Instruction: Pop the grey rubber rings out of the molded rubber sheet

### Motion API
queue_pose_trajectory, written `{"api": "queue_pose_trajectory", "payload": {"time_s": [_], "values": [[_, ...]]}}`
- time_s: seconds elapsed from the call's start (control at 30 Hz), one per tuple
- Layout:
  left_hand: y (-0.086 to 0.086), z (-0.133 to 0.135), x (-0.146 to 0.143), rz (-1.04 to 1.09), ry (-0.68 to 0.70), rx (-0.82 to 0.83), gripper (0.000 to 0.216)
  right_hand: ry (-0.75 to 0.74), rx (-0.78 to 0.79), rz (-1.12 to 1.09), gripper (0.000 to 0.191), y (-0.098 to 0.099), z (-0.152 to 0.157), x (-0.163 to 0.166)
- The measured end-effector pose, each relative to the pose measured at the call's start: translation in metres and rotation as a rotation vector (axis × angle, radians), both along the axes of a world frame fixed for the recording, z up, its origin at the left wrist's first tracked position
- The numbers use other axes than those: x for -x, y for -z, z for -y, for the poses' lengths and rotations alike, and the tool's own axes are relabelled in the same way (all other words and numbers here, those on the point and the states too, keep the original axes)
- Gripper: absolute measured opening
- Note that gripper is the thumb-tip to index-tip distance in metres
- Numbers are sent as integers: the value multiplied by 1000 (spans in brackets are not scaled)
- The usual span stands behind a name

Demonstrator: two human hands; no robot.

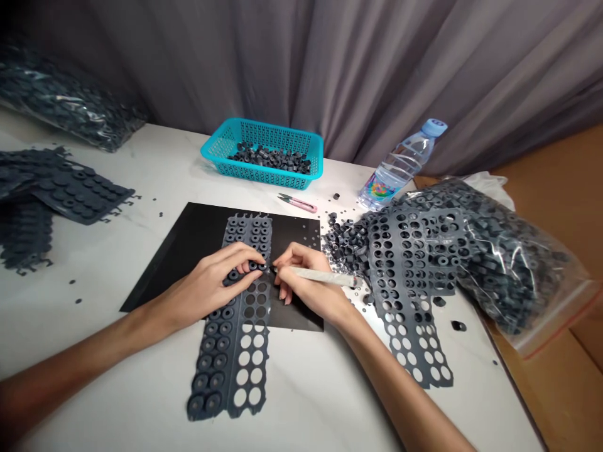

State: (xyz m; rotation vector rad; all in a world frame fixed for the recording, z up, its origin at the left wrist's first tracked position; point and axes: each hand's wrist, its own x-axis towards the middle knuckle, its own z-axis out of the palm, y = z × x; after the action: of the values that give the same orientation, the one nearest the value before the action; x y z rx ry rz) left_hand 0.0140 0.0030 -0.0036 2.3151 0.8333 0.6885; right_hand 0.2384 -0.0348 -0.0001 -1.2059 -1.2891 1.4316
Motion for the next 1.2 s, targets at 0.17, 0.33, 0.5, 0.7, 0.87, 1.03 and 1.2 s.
{"api": "queue_pose_trajectory", "payload": {"time_s": [0.17,0.33,0.5,0.7,0.87,1.03,1.2], "values": [[2,-1,-2,16,-15,-12,16,-38,2,-10,6,5,-1,-3],[2,-2,-3,9,-15,-14,18,-43,-24,1,4,7,1,-3],[-1,-2,-2,-30,7,-10,17,-41,-20,1,5,5,1,-1],[-5,-1,-2,-92,11,-5,17,-38,-16,4,6,5,1,-1],[-7,-1,-4,-113,7,-30,17,-37,-14,24,7,6,0,-1],[-10,0,-8,-147,-5,-96,17,-46,-20,39,5,4,0,0],[-5,2,-10,-230,-21,-308,15,-22,-42,90,6,3,2,3]]}}
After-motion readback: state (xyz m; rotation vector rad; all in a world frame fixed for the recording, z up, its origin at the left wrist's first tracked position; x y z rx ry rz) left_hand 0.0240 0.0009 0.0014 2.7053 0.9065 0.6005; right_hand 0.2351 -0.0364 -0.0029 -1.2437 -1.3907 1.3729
